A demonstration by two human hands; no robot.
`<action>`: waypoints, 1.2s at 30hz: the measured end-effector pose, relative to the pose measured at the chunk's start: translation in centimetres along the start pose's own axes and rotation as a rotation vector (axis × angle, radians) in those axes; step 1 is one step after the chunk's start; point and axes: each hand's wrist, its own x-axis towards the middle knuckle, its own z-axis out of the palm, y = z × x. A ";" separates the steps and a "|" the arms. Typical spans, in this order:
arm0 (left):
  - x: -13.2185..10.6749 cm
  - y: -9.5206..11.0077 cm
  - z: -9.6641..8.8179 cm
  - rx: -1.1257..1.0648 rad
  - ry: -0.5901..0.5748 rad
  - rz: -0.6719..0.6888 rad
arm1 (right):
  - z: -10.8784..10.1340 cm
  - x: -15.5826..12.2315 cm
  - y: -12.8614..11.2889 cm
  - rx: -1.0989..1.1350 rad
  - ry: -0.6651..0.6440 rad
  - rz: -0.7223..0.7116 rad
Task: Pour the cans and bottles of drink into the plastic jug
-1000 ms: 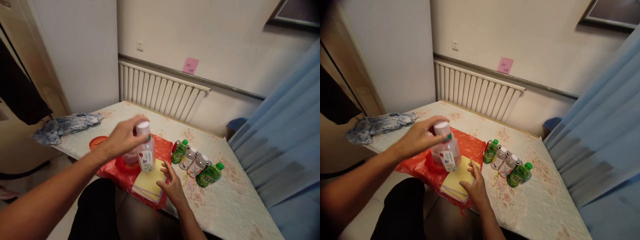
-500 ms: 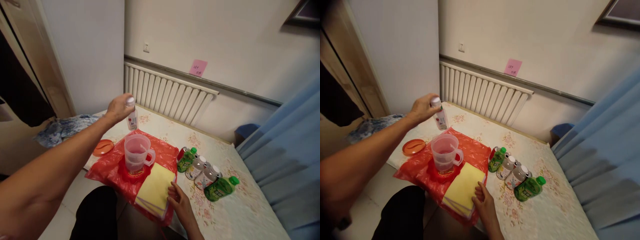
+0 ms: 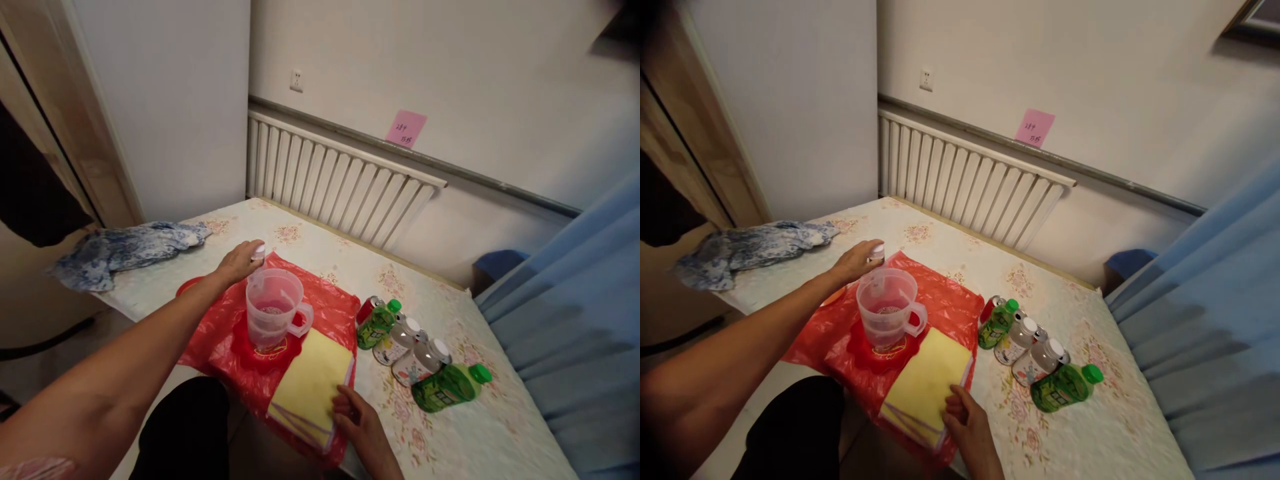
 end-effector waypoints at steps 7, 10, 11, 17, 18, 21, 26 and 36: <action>-0.2 0.4 -1.0 0.038 -0.064 0.029 | 0.3 -0.2 -0.1 -0.010 -0.017 0.000; -0.5 0.3 -1.2 0.040 -0.074 0.037 | 0.2 -0.3 0.0 -0.008 -0.025 -0.004; -0.6 0.3 -1.3 0.039 -0.076 0.044 | 0.1 -0.4 0.0 -0.006 -0.027 -0.007; -1.1 0.0 -2.0 0.021 -0.070 0.082 | -0.3 -1.1 -0.5 -0.023 -0.014 -0.020; -1.3 0.0 -2.2 0.022 -0.065 0.080 | -0.6 -1.2 -0.6 -0.032 -0.017 -0.031; -2.0 0.1 -2.9 0.029 -0.055 0.064 | -2.0 -1.6 -0.8 -0.080 -0.043 -0.076; -3.8 1.4 -5.3 -0.020 0.054 -0.014 | -5.8 -2.0 0.0 -0.138 0.113 -0.094; -12.0 12.2 -8.4 -0.337 0.309 -0.138 | -15.2 -2.8 1.5 -0.181 0.795 -0.128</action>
